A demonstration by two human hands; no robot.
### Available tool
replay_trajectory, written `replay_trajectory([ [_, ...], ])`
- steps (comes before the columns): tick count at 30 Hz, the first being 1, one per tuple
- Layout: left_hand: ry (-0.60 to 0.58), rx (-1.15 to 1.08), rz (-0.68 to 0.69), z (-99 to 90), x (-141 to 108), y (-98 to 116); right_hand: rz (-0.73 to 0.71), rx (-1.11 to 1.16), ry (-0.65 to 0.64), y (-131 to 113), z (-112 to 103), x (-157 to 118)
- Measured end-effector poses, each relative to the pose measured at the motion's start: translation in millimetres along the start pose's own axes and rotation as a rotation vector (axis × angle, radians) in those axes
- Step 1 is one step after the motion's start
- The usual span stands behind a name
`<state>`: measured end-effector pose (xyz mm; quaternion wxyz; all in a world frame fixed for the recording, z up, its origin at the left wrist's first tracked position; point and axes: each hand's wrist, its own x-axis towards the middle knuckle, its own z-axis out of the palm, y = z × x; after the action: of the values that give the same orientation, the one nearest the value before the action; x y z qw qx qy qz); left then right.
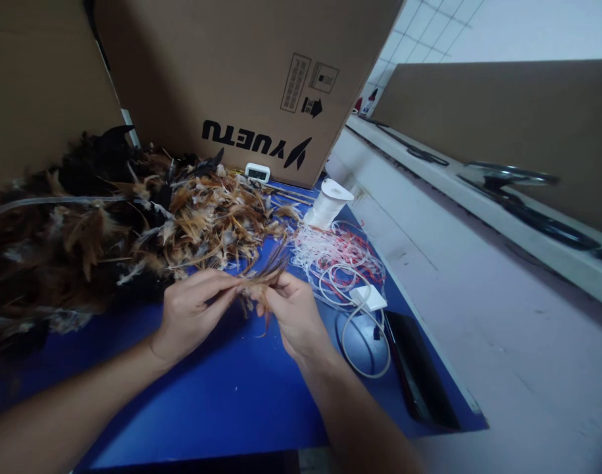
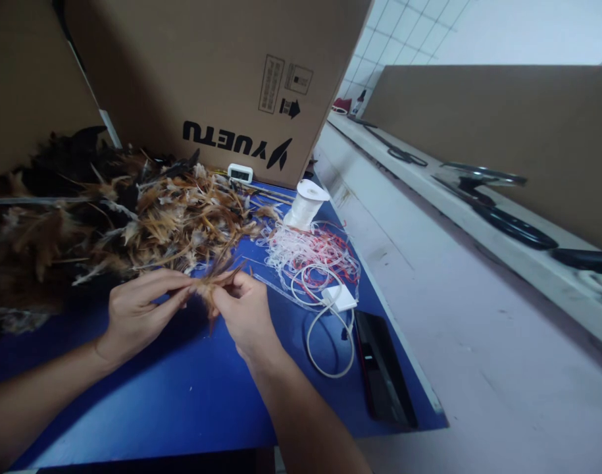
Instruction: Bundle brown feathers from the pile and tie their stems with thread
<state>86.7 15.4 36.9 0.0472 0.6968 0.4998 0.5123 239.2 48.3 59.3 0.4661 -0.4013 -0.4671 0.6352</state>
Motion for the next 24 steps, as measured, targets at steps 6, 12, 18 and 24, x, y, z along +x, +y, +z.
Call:
replay_trajectory([
  [6,-0.007,-0.181,-0.281,0.4,8.8,1.8,-0.124,-0.149,-0.029,-11.8,-10.6,-2.8],
  [12,-0.056,-0.552,-0.630,3.3,14.1,0.2,-0.172,-0.192,0.021,-13.0,-22.3,4.0],
  [18,-0.108,-0.751,-0.722,5.2,13.4,-5.7,-0.205,-0.372,0.075,-9.6,-28.4,12.8],
  [24,-0.104,-0.862,-0.739,-0.5,17.5,-10.0,-0.354,-0.852,-0.110,-4.2,-39.7,14.9],
])
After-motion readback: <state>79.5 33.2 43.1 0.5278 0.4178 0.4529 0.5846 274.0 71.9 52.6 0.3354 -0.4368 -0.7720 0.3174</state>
